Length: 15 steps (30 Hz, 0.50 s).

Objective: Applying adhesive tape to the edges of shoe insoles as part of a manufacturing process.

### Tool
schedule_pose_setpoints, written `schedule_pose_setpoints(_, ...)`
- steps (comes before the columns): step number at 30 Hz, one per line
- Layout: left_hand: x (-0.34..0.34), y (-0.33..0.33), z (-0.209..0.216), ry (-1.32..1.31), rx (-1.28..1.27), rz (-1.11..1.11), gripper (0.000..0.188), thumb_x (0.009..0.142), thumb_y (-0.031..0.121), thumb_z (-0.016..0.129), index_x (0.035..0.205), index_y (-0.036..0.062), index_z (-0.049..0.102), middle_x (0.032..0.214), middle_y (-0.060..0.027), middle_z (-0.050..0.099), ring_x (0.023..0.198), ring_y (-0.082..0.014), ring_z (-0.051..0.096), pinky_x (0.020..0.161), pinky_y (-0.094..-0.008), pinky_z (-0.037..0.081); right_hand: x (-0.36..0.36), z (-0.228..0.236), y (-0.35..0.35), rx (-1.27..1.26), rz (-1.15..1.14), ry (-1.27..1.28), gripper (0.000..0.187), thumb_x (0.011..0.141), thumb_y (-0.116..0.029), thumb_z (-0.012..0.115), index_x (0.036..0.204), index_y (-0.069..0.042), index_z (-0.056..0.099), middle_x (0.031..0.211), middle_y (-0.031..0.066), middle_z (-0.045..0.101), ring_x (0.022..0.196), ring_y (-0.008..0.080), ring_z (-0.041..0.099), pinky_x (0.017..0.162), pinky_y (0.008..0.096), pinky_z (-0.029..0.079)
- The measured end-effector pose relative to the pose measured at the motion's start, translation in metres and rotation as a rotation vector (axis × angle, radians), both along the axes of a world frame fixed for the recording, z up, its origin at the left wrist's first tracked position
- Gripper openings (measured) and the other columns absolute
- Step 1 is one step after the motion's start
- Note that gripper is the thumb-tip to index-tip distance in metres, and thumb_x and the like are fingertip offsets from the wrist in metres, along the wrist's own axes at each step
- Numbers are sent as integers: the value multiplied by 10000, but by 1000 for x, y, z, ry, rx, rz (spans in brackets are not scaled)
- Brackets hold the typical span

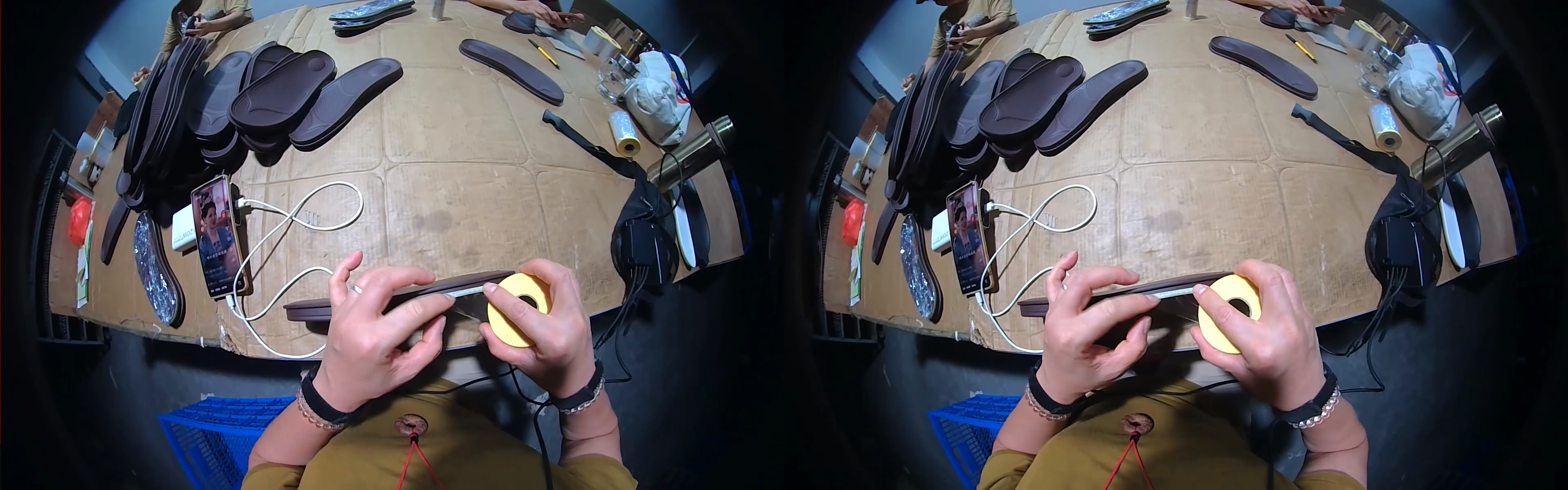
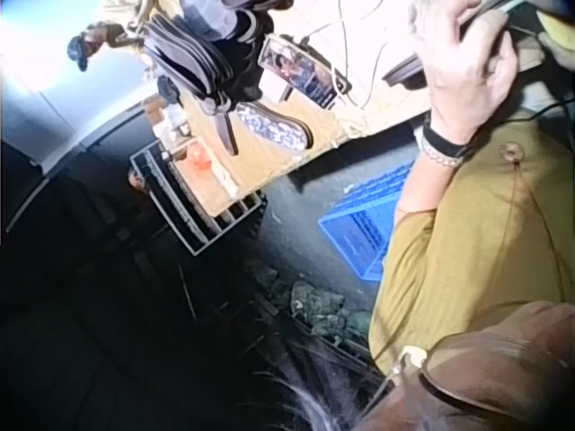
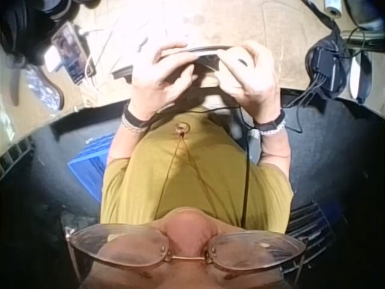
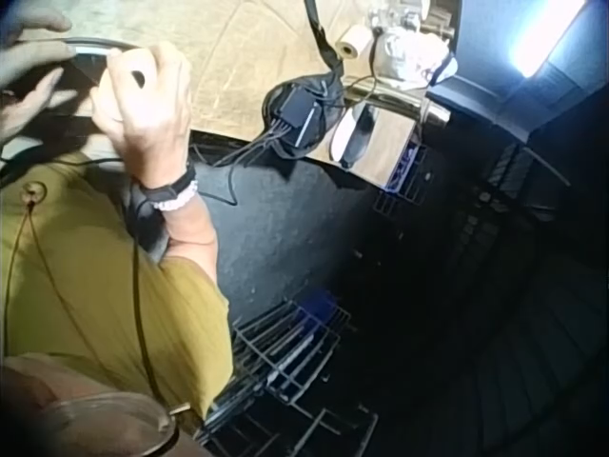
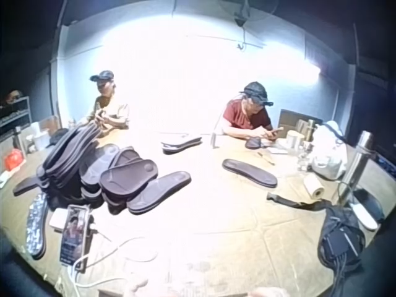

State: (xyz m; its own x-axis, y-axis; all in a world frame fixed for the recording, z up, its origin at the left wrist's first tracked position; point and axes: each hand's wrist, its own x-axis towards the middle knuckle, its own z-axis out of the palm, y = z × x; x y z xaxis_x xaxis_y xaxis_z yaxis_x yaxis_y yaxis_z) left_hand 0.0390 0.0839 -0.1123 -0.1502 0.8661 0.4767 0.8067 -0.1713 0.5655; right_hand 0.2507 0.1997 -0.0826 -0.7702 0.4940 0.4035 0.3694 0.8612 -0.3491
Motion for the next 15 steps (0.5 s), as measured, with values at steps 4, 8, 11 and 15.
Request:
schedule_pose_setpoints(4,-5,-3,-3,85,-6,-10,386,774,101,835,1132,246,827,1135,-10,724,1004,-195,705,1120,-545,397,0,2,1,6,-4,2,468,719,-173,901,1166,-96,783,1163,186,585,1040,372,617,874,439,556)
schedule_pose_setpoints(8,-11,-3,-7,78,5,-47,442,786,65,786,1194,232,809,1125,-27,715,979,-213,688,963,-445,500,2,1,6,-48,0,21,482,704,-184,914,1161,-100,785,1157,181,595,1041,367,618,880,437,555)
schedule_pose_setpoints(11,-12,-3,-5,72,-6,-65,470,791,69,737,1236,211,793,1128,-38,700,977,-232,674,916,-418,497,5,-6,8,-62,-20,100,494,690,-183,927,1153,-89,784,1127,173,613,1004,354,635,866,426,562)
schedule_pose_setpoints(15,-13,-7,-5,86,39,-47,461,772,51,752,1203,204,807,1094,-43,708,955,-220,669,931,-415,483,9,-9,8,-145,-176,186,451,711,-167,921,1128,-68,780,1079,170,628,936,329,664,821,397,575)
